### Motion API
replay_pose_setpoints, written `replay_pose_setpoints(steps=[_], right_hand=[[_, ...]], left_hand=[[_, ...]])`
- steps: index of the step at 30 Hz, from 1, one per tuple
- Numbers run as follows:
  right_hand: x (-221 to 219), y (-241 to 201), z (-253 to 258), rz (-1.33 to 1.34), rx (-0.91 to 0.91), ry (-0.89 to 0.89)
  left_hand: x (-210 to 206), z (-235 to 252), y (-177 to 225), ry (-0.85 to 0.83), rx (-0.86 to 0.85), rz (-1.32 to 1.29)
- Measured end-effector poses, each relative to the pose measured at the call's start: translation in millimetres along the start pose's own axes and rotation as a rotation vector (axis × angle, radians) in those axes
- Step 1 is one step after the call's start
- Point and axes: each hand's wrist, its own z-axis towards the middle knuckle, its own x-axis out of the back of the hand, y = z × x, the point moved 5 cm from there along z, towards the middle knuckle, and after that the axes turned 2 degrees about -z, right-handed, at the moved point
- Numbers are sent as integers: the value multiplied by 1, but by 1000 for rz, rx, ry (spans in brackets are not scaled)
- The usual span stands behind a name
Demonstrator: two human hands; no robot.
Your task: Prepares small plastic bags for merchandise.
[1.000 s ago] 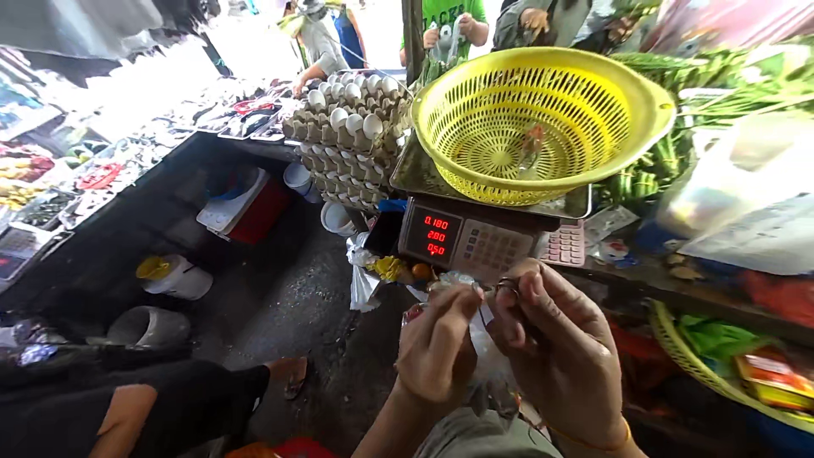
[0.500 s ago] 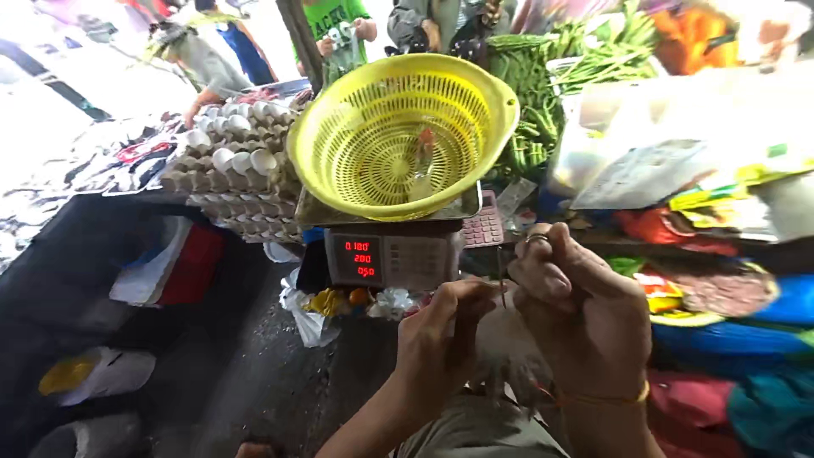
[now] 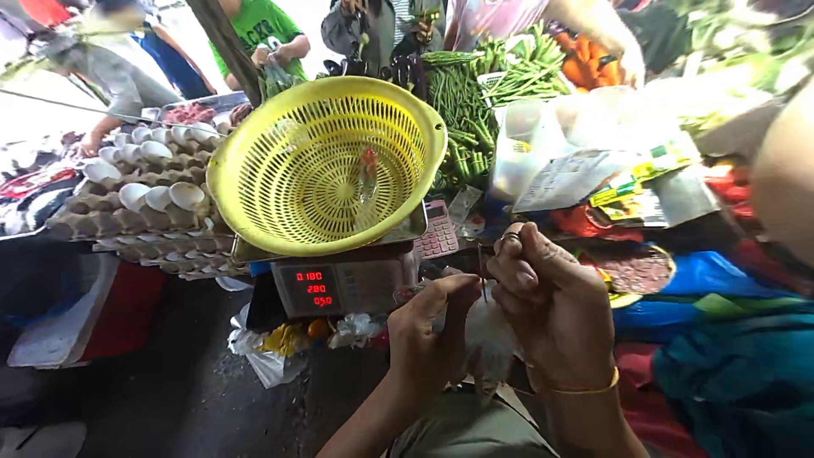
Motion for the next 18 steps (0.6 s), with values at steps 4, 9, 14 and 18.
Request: replay_pose_setpoints(steps=[4,9,14,18], right_hand=[[1,-3,-5,-23,31,-1],[-2,-5,-14,28,61,-75],[-6,-5,-26,60,88,-137],[-14,6,-34,3,-11,-212]], left_hand=[[6,1,0,62,112,-296],[17,-3,-4,-42,228,-449],[32,-6,-8,49,317,-412],[34,-1,4,172,217,-205]])
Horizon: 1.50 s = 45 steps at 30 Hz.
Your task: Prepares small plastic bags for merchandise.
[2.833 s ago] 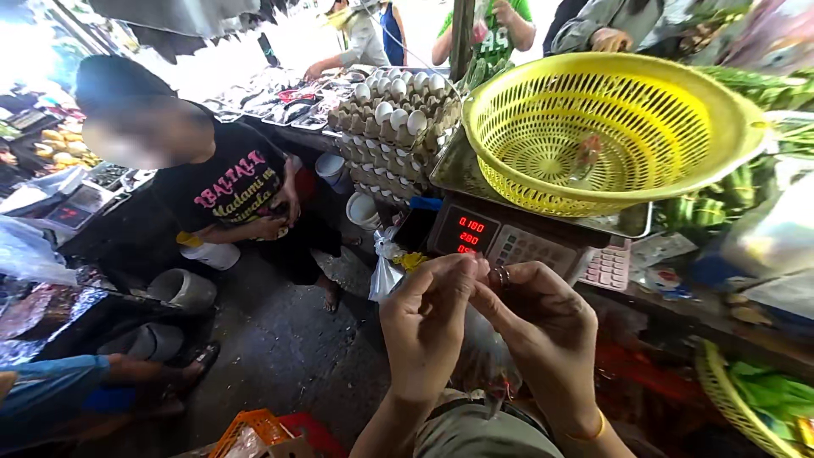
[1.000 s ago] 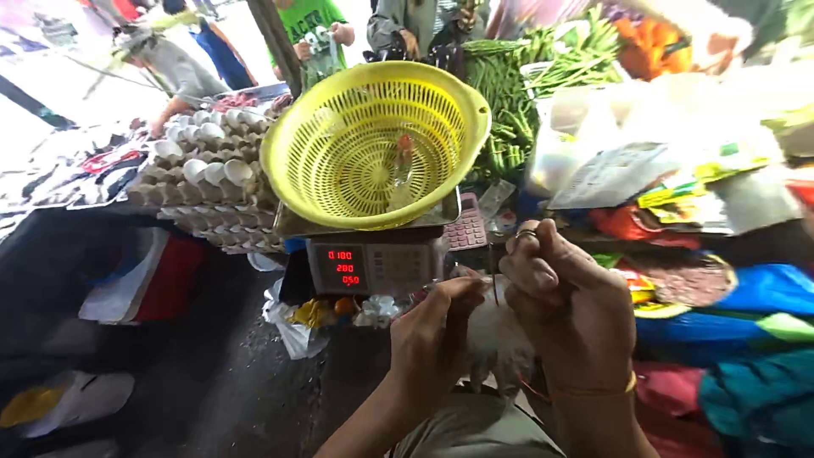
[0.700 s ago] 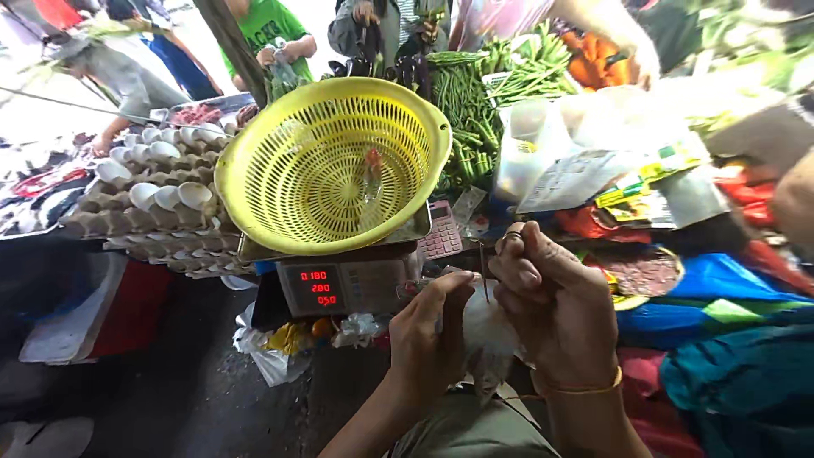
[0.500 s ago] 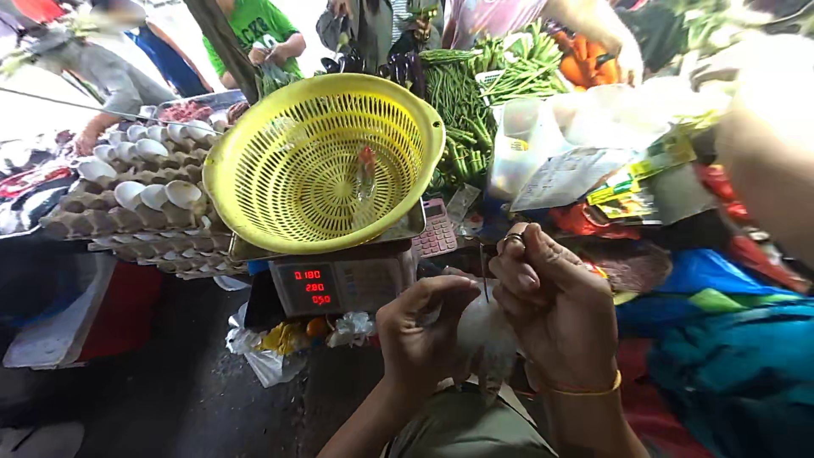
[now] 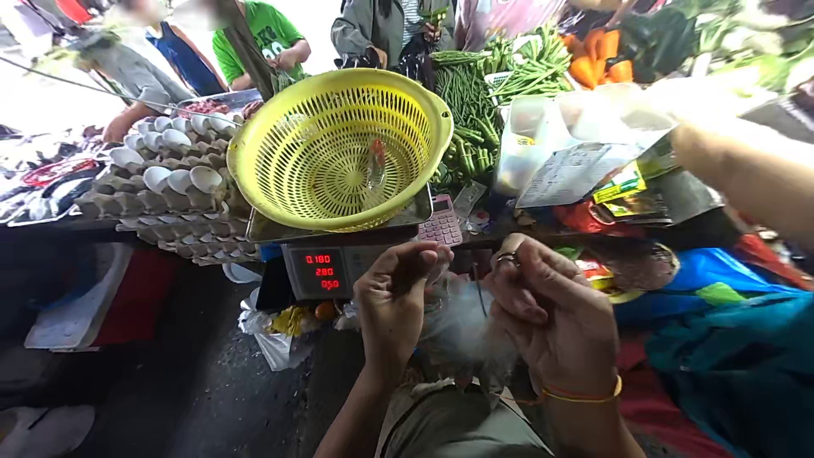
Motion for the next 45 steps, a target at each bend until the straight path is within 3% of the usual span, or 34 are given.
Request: replay_pose_setpoints(steps=[9,20,23,28,32,36,37,40,43,45], right_hand=[[-10,20,-9,-5,-75,63],[-33,30,-22,101,-97,-12],[-38,28,-23,104,-73,-30],[-37,10,-25,-5,113,-38],[-38,-6,-30,-115,229,-49],[-40,-22,-37,-255,308,-35],[-40,-26,-39,-287,327,-23],[-34,-35,-46,-389,375,6],[-24,-42,-51,-411,421,68],[-16,-44,-53,-385,436,91]], left_hand=[[-9,-23,22,3,-160,82],[1,-55,33,120,-612,306],[4,-66,36,62,-653,393],[-2,-89,30,-207,-605,406],[5,-45,48,-509,-419,298],[12,77,79,-405,-330,948],[8,112,73,-412,-203,1159],[5,177,18,-619,406,1653],[25,198,-46,-743,793,1518],[36,207,-67,-655,855,1285]])
